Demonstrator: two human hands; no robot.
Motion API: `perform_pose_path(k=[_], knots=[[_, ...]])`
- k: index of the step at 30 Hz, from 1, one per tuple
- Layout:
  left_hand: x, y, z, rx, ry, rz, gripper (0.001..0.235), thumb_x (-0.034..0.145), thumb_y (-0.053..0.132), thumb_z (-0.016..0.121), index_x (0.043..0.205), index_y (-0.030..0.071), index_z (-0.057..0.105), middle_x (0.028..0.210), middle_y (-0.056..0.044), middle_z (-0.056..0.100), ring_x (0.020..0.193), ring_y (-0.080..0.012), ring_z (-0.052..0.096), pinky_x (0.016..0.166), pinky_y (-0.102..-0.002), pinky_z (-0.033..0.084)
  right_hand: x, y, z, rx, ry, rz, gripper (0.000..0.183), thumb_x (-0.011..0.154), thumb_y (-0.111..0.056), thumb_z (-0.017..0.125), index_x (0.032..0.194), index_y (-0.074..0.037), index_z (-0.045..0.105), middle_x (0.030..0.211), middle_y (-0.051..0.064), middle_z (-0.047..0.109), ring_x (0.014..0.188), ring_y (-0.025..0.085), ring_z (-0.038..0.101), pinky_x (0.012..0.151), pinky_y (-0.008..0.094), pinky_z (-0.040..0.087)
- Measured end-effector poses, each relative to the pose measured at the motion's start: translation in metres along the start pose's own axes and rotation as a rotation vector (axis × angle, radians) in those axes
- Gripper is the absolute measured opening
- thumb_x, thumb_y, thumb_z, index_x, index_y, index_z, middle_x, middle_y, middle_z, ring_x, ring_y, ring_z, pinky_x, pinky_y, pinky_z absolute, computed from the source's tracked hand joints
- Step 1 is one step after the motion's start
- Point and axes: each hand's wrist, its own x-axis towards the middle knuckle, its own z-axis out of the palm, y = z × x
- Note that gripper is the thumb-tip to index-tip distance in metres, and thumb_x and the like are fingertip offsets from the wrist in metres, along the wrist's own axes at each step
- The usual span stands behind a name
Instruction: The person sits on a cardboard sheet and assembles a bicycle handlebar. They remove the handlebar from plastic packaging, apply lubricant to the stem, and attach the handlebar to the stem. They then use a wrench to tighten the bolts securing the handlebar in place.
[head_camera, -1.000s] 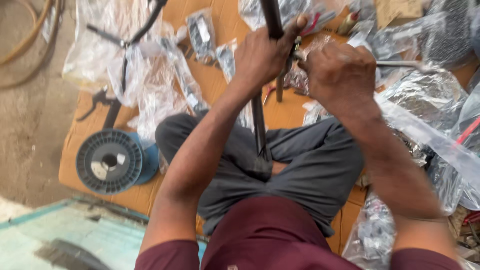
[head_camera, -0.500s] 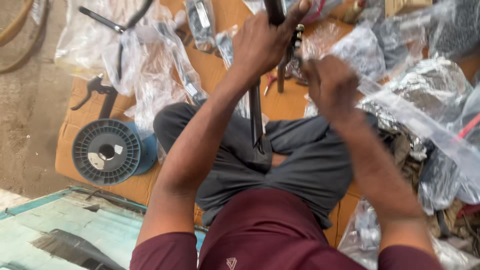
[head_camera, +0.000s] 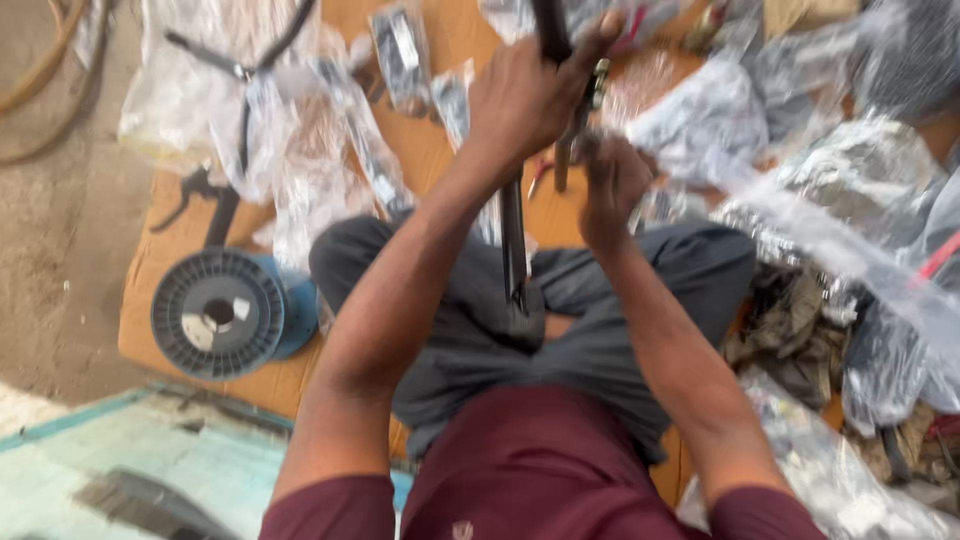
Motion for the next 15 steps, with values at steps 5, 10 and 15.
perform_pose_path(k=[5,10,15], knots=[[-0.009,-0.021,0.0,-0.017,0.041,-0.027,0.081,0.083,0.085,0.041,0.07,0.014,0.077,0.061,-0.008,0.071,0.065,-0.0285,0.074,0.061,-0.045,0.054,0.061,-0.049,-0.058,-0.852,-0.392,-0.46,0.016,0.104,-0.019,0.076,0.093,-0.008,0.071,0.083,0.01,0.062,0.076,0.029,0.062,0.067,0.043,0.046],[0.017,-0.003,-0.01,-0.039,0.023,-0.078,0.079,0.081,0.085,0.043,0.072,0.015,0.079,0.06,-0.005,0.073,0.064,-0.024,0.076,0.061,-0.043,0.056,0.081,-0.045,-0.056,-0.939,-0.456,-0.431,0.028,0.107,-0.027,0.073,0.091,-0.006,0.065,0.083,0.011,0.061,0.073,0.031,0.061,0.065,0.043,0.045],[0.016,-0.02,-0.002,-0.021,0.06,-0.029,0.079,0.082,0.084,0.04,0.074,0.016,0.078,0.059,-0.002,0.072,0.062,-0.0209,0.075,0.057,-0.04,0.056,0.017,0.013,0.029,-0.005,0.121,0.047,0.037,0.114,-0.03,0.055,0.093,0.0,0.061,0.082,0.005,0.051,0.071,0.017,0.043,0.066,0.036,0.035]])
